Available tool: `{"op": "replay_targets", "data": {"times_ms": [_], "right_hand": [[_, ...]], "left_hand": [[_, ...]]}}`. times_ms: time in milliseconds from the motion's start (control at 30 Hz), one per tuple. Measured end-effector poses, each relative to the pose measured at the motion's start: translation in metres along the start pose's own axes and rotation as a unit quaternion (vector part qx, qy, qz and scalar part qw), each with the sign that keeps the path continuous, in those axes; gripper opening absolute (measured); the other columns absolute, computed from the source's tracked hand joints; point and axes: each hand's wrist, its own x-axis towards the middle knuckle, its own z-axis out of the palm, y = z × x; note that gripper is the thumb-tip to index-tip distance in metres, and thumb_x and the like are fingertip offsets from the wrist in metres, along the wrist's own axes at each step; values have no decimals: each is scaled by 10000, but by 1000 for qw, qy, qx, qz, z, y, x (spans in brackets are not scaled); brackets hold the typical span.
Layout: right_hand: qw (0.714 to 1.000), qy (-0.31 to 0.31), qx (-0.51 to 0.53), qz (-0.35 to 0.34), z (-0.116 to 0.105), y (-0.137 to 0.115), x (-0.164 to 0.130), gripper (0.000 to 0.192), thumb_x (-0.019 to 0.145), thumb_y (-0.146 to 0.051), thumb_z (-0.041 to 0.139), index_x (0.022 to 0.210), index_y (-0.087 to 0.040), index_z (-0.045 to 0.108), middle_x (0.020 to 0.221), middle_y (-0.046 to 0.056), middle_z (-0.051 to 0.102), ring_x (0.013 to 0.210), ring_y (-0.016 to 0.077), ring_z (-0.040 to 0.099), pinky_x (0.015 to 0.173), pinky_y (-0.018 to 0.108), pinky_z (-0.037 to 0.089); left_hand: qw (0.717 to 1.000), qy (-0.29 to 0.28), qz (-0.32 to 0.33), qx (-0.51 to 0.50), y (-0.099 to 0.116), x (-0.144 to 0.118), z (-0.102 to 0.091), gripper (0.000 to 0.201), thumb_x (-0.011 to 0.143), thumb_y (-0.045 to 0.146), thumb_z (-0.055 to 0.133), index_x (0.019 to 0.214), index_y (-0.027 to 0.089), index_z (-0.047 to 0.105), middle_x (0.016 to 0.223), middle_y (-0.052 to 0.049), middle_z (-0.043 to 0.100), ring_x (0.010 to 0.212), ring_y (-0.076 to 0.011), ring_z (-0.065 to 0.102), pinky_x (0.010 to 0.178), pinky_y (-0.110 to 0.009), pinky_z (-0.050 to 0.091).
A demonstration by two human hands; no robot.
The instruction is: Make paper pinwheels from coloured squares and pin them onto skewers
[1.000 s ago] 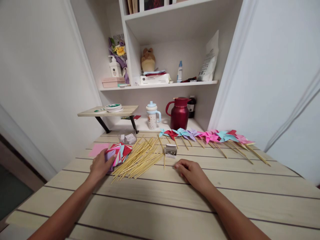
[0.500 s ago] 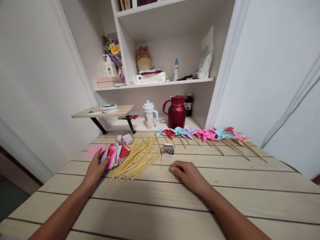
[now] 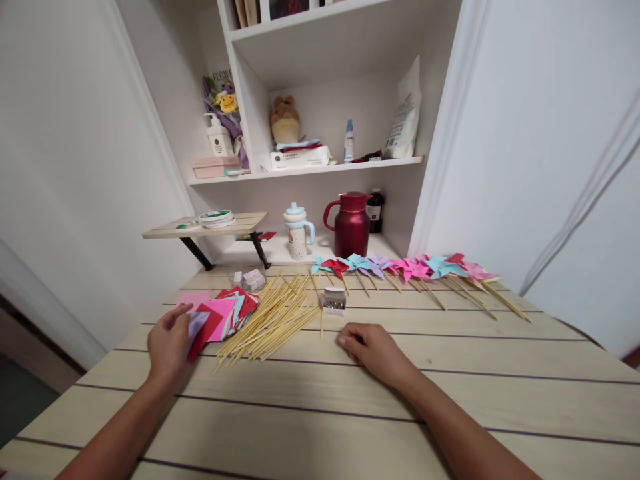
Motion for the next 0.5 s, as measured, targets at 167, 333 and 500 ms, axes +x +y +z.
{"op": "replay_targets", "data": {"times_ms": [167,333,500], "right_hand": [[1000,-6,2,-1,-1,-1,-1,279,897,-379,493,703,-189,558,604,-10,554,575,139,472,567,252,366],[1000,-8,-20,-13,-2,-5,-3,295,900,-375,485,675,-191,537,592,-18,530,573,137,449,572,258,351],[998,-20,-57,-21,-4,-12,-4,294,893,-365,482,662,-192,538,617,-13,540,605,145,448,594,266,343]], "left_hand": [[997,0,8,82,-5,9,-9,381,846,338,488,1113,122,651,1183,-166,665,1147,-301,604,988,-457,465],[978,-44,83,184,-15,22,-33,312,860,330,516,1084,175,667,1351,-151,570,1277,-319,499,1064,-490,385],[947,-64,105,296,-31,23,-60,418,822,372,554,1172,163,647,1449,-187,475,1368,-430,346,1065,-644,277]]}}
